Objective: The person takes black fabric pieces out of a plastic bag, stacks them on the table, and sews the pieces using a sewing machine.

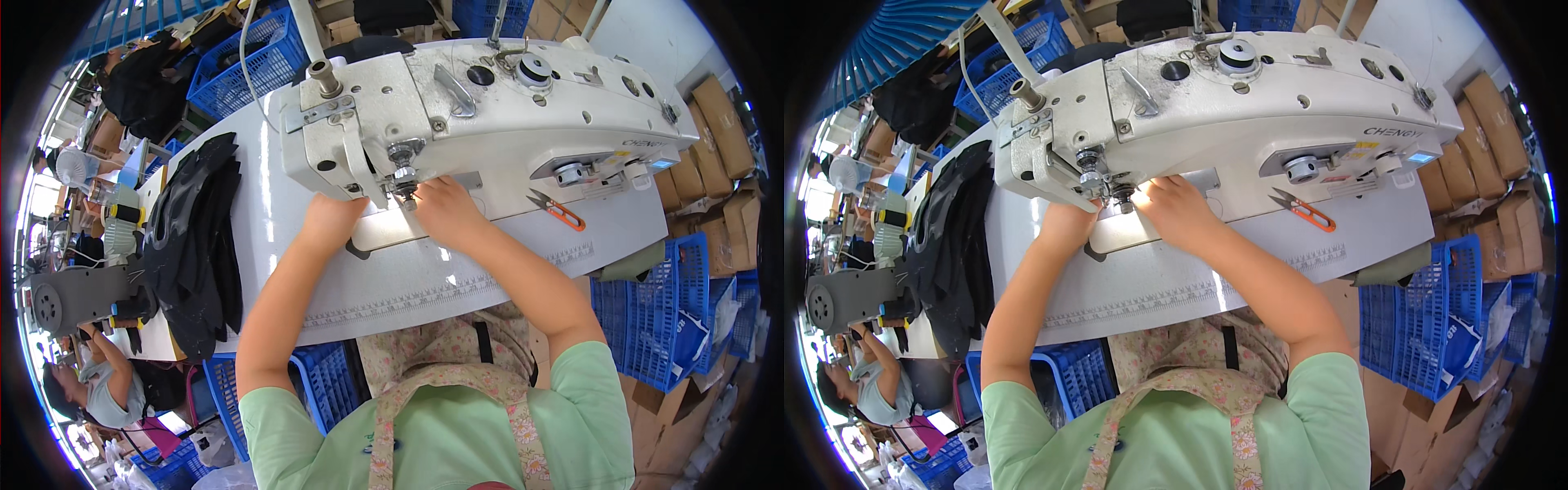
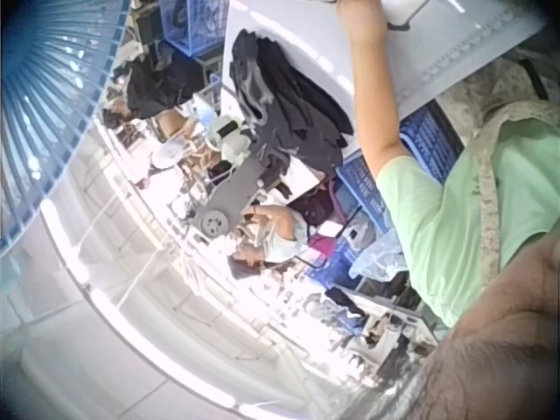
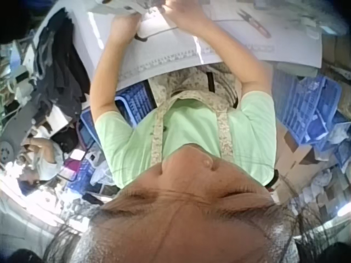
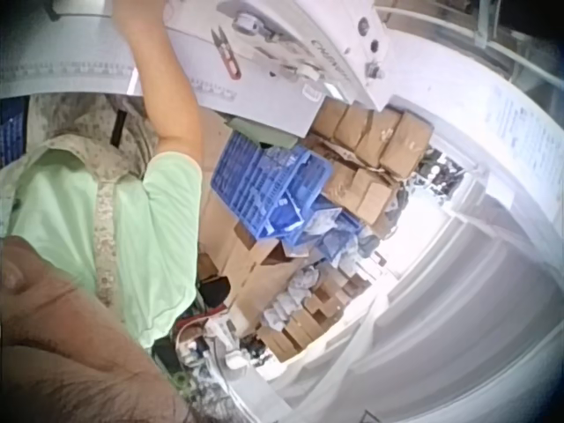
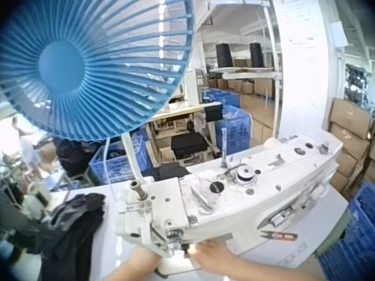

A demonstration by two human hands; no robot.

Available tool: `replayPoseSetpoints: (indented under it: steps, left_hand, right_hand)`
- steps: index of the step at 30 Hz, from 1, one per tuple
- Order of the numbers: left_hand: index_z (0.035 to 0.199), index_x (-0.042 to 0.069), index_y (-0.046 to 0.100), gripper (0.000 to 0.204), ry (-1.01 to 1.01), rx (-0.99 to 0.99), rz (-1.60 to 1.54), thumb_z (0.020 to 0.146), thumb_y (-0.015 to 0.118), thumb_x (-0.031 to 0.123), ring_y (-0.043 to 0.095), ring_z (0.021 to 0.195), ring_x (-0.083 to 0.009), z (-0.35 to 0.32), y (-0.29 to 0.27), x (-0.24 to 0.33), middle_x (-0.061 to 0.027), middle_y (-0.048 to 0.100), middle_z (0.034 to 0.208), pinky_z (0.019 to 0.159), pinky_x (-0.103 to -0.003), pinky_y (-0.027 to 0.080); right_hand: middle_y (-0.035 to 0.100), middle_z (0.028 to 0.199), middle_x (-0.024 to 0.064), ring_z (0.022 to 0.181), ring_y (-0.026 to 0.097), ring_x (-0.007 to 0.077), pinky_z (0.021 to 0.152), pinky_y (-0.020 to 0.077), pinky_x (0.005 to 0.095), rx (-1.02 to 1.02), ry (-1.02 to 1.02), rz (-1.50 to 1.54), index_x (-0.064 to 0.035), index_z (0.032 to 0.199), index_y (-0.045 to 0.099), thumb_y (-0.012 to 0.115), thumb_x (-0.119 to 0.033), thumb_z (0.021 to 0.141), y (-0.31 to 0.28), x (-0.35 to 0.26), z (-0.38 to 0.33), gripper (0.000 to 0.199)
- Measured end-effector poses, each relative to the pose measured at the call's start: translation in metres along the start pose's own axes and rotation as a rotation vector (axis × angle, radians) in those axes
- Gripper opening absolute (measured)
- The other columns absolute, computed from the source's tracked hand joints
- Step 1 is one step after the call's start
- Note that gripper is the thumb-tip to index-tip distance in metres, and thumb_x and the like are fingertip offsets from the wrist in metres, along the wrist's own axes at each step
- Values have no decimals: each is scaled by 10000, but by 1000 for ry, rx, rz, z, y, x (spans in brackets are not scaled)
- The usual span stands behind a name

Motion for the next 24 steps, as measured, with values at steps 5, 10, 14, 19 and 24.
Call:
replayPoseSetpoints:
  steps: [5,10,14,19,24]
  left_hand:
    - [943,25,624,174,242,28,107,790,559,76,610,854,-367,-6,-10,1,-165,633,934,692,-444,497]
    - [945,-30,647,287,48,-66,664,705,602,121,625,847,-267,-16,28,-7,-199,643,986,586,-331,494]
    - [997,-16,638,359,-117,180,733,692,580,165,595,897,-234,-99,-10,9,-169,627,1060,606,-290,489]
    - [1090,12,619,381,-312,361,259,718,580,85,562,1073,-245,-258,-48,10,-123,611,1140,845,-360,476]
    - [1169,-1,578,332,-719,643,200,851,567,95,574,1055,-272,-477,-27,-121,-127,600,1122,943,-349,437]
  right_hand:
    - [598,871,80,964,562,255,870,442,377,-131,81,29,-63,892,647,549,-48,727,7,-4,6,193]
    - [603,896,135,899,567,307,841,424,453,-194,181,-117,-25,870,611,543,-72,781,33,8,-5,121]
    - [566,1056,144,1032,504,356,938,354,496,-171,131,-183,-94,1103,582,533,-63,829,32,6,-14,281]
    - [534,1202,102,1213,433,305,1044,249,539,-291,128,-165,-190,1316,496,495,-17,828,35,8,-13,519]
    - [539,1183,51,1225,435,254,1080,155,613,-373,228,-109,-192,1363,448,463,11,793,38,11,-10,605]
Point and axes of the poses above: each hand's wrist, its own z-axis towards the middle knuckle, its own y-axis out of the palm, x = y × z, the point moved 8 cm from there along z, towards the middle knuckle
